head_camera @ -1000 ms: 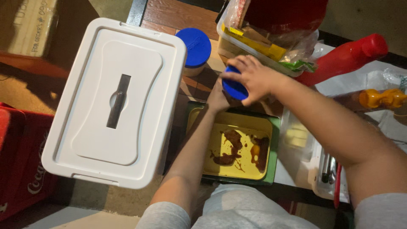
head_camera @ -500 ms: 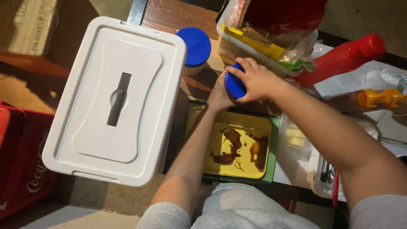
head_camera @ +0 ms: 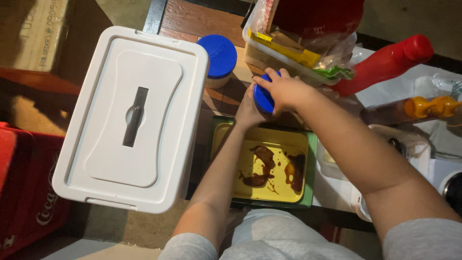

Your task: The person retrieves cooked meat and a sausage from a pan using tongs and places them on a yellow tray. They spread a red sauce over the meat and sausage, then place toasted bread halves on the tray and assemble the sandwich with the meat and sausage inside.

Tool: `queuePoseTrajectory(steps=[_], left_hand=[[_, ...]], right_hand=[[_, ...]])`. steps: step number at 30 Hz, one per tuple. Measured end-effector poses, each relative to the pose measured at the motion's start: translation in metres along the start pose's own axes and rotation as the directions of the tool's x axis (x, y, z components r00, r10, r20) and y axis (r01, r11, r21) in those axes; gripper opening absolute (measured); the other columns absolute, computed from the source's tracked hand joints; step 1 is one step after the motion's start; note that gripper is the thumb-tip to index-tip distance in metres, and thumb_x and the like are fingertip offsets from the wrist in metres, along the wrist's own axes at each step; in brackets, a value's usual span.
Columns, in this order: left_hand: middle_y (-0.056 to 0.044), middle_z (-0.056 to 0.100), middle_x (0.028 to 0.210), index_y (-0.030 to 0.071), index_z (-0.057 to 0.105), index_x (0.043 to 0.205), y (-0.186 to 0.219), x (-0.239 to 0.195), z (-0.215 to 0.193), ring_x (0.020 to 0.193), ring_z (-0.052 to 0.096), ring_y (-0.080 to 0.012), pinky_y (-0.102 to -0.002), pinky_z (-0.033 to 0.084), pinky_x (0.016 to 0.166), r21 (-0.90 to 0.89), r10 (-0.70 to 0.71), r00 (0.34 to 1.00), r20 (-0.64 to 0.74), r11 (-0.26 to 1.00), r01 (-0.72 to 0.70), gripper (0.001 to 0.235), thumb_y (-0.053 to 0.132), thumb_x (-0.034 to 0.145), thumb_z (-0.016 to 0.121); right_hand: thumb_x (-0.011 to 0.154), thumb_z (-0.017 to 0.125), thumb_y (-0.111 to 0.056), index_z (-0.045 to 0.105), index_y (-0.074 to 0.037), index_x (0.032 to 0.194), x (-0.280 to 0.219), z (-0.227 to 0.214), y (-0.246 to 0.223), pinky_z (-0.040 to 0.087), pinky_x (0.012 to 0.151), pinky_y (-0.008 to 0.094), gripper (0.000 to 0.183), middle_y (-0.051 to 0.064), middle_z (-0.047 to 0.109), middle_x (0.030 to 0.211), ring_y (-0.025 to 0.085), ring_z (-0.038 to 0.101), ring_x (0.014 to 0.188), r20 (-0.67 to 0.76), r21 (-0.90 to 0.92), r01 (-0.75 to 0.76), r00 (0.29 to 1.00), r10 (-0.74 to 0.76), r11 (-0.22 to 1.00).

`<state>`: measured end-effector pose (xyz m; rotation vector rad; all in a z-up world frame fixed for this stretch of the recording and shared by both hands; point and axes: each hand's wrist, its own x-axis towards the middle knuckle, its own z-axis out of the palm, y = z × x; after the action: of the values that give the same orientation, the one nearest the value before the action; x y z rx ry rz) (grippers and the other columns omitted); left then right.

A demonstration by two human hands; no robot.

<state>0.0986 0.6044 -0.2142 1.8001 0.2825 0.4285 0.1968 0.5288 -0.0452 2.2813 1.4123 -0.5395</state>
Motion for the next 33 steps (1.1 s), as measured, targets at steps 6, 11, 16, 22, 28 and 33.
queuePoseTrajectory(steps=[6, 11, 16, 22, 28, 33], left_hand=[[-0.023, 0.051, 0.142, 0.001, 0.034, 0.148, -0.003, -0.004, 0.002, 0.133, 0.051, -0.0392, -0.045, 0.045, 0.109, 0.062, 0.09, 0.995, -0.052, 0.994, -0.087, 0.127, 0.032, 0.044, 0.101], [-0.017, 0.055, 0.145, 0.007, 0.039, 0.15, -0.007, -0.005, 0.003, 0.14, 0.054, -0.0339, -0.041, 0.047, 0.117, 0.021, -0.036, 0.999, 0.019, 0.999, 0.035, 0.119, 0.035, 0.051, 0.099], [-0.023, 0.042, 0.151, 0.001, 0.024, 0.154, -0.016, -0.008, 0.01, 0.141, 0.042, -0.0395, -0.044, 0.04, 0.115, 0.03, 0.095, 0.995, -0.039, 0.995, -0.094, 0.136, 0.034, 0.048, 0.102], [-0.025, 0.046, 0.149, 0.001, 0.026, 0.154, -0.024, -0.022, 0.009, 0.138, 0.049, -0.0381, -0.041, 0.046, 0.113, 0.033, -0.056, 0.998, -0.03, 0.998, 0.057, 0.12, 0.033, 0.06, 0.095], [-0.038, 0.041, 0.146, -0.01, 0.015, 0.154, -0.037, -0.065, -0.004, 0.135, 0.046, -0.0471, -0.045, 0.042, 0.111, 0.061, -0.225, 0.969, -0.1, 0.971, 0.232, 0.105, 0.023, 0.082, 0.084], [-0.037, 0.054, 0.136, -0.01, 0.03, 0.152, -0.022, -0.095, -0.025, 0.123, 0.055, -0.0449, -0.045, 0.045, 0.105, 0.074, -0.308, 0.935, -0.173, 0.943, 0.325, 0.088, 0.03, 0.091, 0.079]], right_hand=[[0.077, 0.067, -0.082, 0.02, -0.001, 0.162, 0.027, 0.017, -0.005, 0.052, 0.096, 0.049, 0.126, 0.03, 0.056, 0.133, 0.043, 0.06, 0.118, 0.072, 0.221, -0.406, 0.914, 0.4, 0.887], [0.091, 0.055, -0.082, 0.067, 0.0, 0.129, 0.035, 0.009, 0.001, 0.056, 0.093, 0.049, 0.091, 0.023, 0.068, 0.123, 0.038, 0.068, 0.114, -0.046, 0.19, -0.416, 0.901, 0.431, 0.89], [0.076, 0.082, -0.054, 0.049, -0.013, 0.15, 0.082, -0.01, -0.024, 0.04, 0.112, 0.054, 0.09, 0.02, 0.046, 0.151, 0.04, 0.044, 0.139, -0.39, 0.182, 0.049, 0.92, 0.027, 0.982], [0.048, 0.098, -0.067, 0.019, -0.025, 0.159, 0.154, -0.039, -0.05, 0.026, 0.106, 0.07, 0.142, 0.024, 0.017, 0.16, 0.051, 0.022, 0.146, -0.411, 0.178, 0.193, 0.905, -0.105, 0.965], [0.05, 0.091, -0.05, 0.023, -0.028, 0.163, 0.158, -0.033, -0.059, 0.042, 0.108, 0.061, 0.133, 0.023, 0.024, 0.161, 0.049, 0.031, 0.143, -0.227, 0.29, 0.158, 0.97, -0.093, 0.944], [0.049, 0.094, -0.05, 0.033, -0.019, 0.156, 0.124, -0.02, -0.053, 0.039, 0.112, 0.058, 0.127, 0.025, 0.025, 0.16, 0.048, 0.03, 0.146, -0.186, 0.198, 0.212, 0.967, -0.175, 0.957]])
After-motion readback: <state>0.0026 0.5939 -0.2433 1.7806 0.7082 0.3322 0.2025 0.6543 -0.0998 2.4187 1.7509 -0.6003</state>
